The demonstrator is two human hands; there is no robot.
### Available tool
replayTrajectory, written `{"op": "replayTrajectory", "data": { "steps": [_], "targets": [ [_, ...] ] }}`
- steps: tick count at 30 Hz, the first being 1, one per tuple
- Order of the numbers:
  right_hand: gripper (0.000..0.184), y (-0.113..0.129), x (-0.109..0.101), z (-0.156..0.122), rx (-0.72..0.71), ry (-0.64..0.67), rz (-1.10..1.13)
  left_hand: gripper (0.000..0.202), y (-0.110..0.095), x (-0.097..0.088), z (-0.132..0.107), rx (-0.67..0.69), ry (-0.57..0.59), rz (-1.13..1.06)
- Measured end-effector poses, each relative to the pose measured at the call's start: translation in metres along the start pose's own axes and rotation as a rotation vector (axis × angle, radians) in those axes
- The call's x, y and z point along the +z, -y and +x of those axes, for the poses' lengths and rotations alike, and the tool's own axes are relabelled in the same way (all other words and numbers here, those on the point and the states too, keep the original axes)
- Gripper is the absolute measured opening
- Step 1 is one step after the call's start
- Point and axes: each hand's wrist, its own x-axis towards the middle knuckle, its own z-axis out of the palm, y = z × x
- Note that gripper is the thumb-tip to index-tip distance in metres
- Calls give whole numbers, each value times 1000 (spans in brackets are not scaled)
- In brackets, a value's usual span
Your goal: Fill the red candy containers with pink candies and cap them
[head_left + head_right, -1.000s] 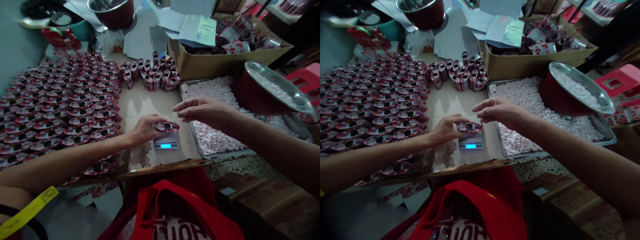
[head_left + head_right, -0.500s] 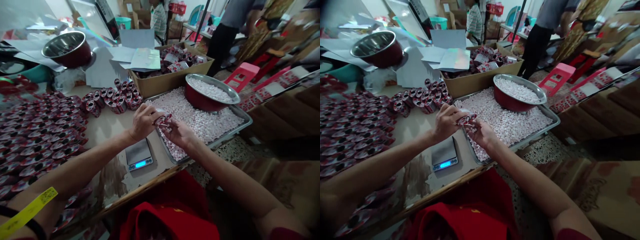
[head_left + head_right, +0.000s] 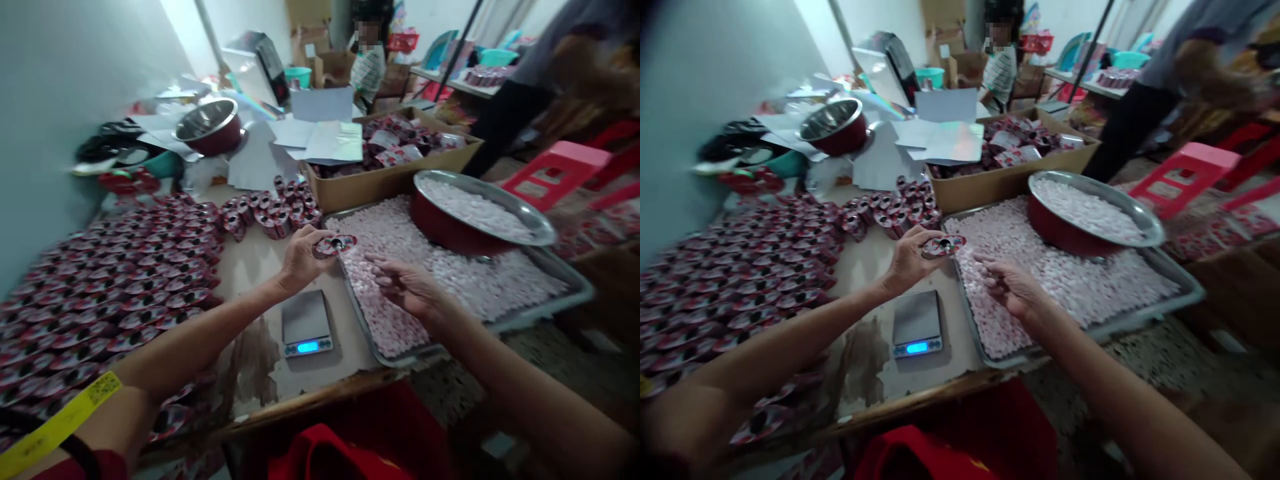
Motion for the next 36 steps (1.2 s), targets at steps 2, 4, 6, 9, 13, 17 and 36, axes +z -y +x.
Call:
{"op": "replayTrajectory", "data": {
  "steps": [2,4,6,9,13,17,36],
  "targets": [
    [29,6,5,13,-40,28,-119,38,13,-24,-3,-13,-37,7],
    [34,9,18,32,-77,108,-247,37,31,-55,-6,-38,-79,56],
    [41,11,38,54,-107,238,-386,37,55,-94,-4,-104,-123,130],
    [52,10,83,89,-175,383,-643,46,106,-162,16,-286,-185,277],
    [43,2,155,137,-493,405,-1111,53,188,-245,71,-433,-201,380],
    [39,-16,219,177,-918,326,-1764,57,265,-275,118,-506,-42,372],
    [24,-29,256,110,-1018,638,-2435,47,287,-281,86,-515,415,610]
  ]
}}
